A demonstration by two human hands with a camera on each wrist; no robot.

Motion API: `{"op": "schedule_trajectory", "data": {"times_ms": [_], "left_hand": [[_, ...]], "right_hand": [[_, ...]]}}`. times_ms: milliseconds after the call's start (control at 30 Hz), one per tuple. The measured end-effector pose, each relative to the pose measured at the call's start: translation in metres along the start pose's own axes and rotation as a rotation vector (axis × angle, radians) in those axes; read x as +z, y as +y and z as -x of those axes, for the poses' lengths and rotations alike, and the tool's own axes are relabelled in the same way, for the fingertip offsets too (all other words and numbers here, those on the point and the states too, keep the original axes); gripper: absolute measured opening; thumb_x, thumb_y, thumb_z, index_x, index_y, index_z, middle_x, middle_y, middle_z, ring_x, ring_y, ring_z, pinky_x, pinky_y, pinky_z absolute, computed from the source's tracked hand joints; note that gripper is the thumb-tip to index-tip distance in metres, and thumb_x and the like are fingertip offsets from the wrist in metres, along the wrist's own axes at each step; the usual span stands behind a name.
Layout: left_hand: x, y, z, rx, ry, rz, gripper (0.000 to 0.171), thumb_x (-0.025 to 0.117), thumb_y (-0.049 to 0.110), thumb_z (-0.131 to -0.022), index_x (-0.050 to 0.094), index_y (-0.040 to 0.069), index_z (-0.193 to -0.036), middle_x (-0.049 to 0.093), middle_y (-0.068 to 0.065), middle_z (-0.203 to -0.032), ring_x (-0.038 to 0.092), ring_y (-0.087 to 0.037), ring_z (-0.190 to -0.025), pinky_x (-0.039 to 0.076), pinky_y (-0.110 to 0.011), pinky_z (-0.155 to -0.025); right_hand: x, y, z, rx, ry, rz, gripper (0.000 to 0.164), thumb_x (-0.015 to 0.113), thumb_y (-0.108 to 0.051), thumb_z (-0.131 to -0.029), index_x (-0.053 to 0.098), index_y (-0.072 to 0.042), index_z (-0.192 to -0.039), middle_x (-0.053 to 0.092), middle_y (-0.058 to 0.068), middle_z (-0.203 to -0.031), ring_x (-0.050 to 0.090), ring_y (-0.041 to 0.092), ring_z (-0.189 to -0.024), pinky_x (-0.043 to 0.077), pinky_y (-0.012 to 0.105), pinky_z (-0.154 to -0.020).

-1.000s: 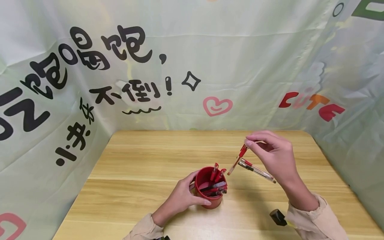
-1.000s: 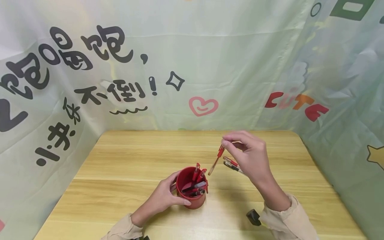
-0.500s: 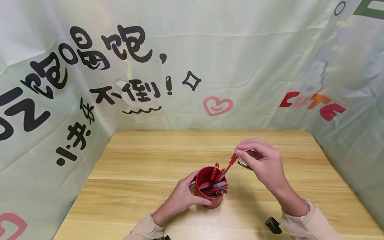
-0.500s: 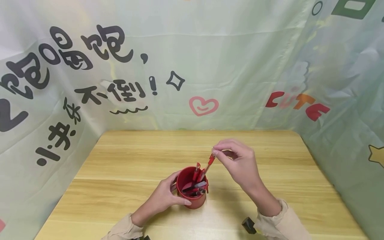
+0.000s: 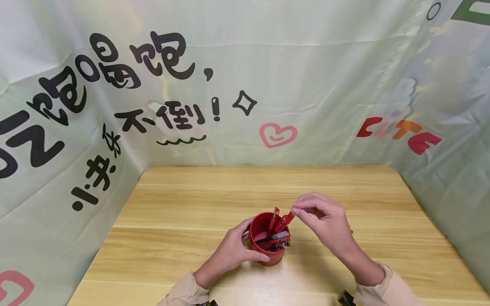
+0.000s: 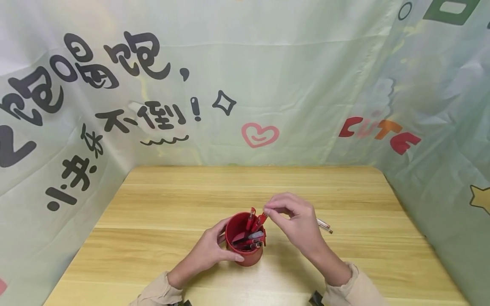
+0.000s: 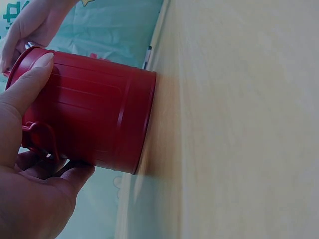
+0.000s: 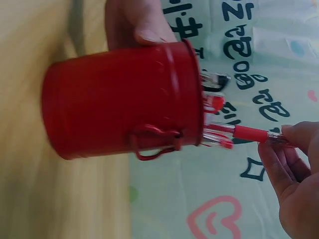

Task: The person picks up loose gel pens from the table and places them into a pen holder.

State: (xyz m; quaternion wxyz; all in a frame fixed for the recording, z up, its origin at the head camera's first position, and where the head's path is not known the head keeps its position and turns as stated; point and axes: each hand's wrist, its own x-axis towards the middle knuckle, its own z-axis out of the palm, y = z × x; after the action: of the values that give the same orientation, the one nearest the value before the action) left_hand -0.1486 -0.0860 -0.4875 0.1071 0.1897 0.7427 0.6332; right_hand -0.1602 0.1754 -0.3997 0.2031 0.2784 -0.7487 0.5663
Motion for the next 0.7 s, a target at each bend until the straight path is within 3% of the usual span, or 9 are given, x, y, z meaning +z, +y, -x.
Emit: {"op": "schedule_trajectory", "data": {"times_ms": [467,700], "left_hand": [[0.000,-0.001,0.000,0.002,-0.004,0.008,0.097,0.098,0.021,-0.071,0.048,0.026,-0.153,0.058,-0.002,-0.152,0.058,-0.023,-0.140,0.049,-0.039,-0.117],[0.001,-0.001,0.000,-0.006,0.003,-0.009,0.097,0.098,0.022,-0.070,0.048,0.027,-0.153,0.059,0.001,-0.151,0.058,-0.020,-0.140,0.049,-0.035,-0.117]], "right_hand": [[0.016,0.014,0.018,-0.008,-0.040,-0.039,0.027,0.079,0.017,-0.080,0.079,-0.008,-0.090,0.074,0.007,-0.095,0.070,0.005,-0.094,0.064,0.018,-0.080],[0.021,0.017,0.021,-0.056,-0.044,0.005,0.028,0.080,0.018,-0.077,0.079,-0.009,-0.087,0.075,0.008,-0.094,0.071,0.003,-0.094,0.063,0.015,-0.080]]}}
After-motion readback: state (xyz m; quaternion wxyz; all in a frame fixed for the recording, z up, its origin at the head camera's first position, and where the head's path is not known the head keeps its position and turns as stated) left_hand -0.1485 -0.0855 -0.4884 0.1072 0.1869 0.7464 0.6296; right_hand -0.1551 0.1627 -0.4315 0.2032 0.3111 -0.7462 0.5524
